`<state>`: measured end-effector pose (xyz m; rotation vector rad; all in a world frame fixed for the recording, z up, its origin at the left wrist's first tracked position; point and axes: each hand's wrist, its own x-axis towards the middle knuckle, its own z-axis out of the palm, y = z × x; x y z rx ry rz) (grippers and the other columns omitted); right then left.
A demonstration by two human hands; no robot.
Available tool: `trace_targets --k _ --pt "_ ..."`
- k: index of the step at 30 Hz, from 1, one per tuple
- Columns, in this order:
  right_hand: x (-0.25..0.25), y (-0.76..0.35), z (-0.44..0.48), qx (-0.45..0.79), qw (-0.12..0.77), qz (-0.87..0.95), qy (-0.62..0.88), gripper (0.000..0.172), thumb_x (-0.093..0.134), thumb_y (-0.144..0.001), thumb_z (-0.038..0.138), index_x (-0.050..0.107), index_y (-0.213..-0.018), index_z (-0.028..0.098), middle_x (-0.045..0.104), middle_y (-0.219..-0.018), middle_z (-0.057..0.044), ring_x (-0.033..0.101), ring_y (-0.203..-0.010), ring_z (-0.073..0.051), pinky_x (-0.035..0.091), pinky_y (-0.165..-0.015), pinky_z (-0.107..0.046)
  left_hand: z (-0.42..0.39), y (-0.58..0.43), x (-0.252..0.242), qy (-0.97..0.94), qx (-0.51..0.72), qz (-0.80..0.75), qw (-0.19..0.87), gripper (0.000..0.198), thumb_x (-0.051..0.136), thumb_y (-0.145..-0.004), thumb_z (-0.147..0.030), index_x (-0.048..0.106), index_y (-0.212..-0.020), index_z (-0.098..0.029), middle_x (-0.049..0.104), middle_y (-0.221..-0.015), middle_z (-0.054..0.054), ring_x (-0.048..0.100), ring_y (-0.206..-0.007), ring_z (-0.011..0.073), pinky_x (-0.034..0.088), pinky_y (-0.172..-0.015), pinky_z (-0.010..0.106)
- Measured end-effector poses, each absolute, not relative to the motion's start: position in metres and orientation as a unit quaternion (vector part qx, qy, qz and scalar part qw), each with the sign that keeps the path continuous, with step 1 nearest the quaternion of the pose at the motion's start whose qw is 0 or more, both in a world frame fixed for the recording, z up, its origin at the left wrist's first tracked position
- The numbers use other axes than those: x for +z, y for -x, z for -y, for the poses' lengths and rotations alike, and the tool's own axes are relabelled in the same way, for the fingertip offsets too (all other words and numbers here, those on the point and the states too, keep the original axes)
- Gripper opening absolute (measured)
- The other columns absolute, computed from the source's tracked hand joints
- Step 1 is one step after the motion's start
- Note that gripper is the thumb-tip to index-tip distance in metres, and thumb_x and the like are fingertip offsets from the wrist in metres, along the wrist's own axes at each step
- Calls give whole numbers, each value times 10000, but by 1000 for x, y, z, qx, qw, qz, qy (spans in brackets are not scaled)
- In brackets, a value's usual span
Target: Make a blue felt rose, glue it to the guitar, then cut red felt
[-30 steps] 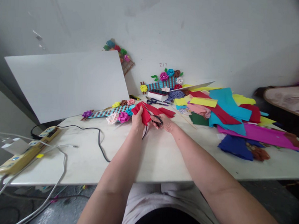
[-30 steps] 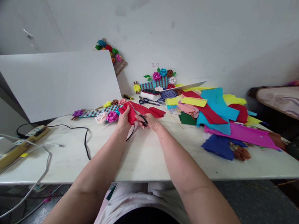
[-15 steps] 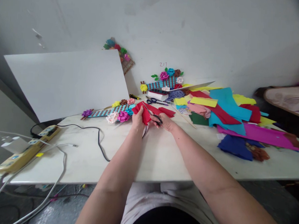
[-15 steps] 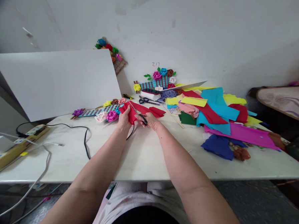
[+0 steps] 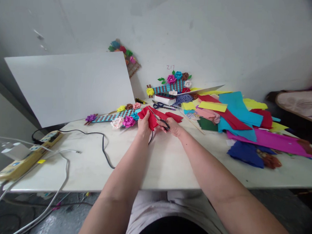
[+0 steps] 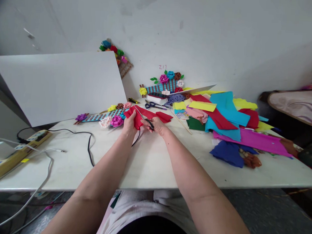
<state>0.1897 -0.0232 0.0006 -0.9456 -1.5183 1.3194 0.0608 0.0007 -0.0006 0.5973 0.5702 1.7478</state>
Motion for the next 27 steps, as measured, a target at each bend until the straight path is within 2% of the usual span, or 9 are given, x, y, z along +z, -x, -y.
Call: trace_targets --k 18,24,27 --pt "-2 -187 21 517 460 615 377 388 770 -582 418 490 -507 161 455 -419 38 372 -366 -57 253 -345 -206 -2 -60 1 -237 749 -242 569 185 721 -712 -177 605 -853 -149 669 -766 29 642 -634 128 524 -693 268" --pt "-3 -187 20 523 444 621 380 380 761 -606 411 494 -502 162 481 -433 25 386 -370 -59 250 -343 -207 -3 -60 0 -242 746 -247 569 204 732 -701 -206 606 -851 -150 664 -757 31 644 -637 136 520 -698 279" --pt "-2 -188 21 544 440 607 376 363 714 -659 461 533 -569 160 498 -455 25 401 -363 -62 264 -335 -206 -3 -60 -1 -248 745 -243 569 207 734 -694 -202 606 -846 -140 663 -748 32 642 -629 139 519 -703 291"
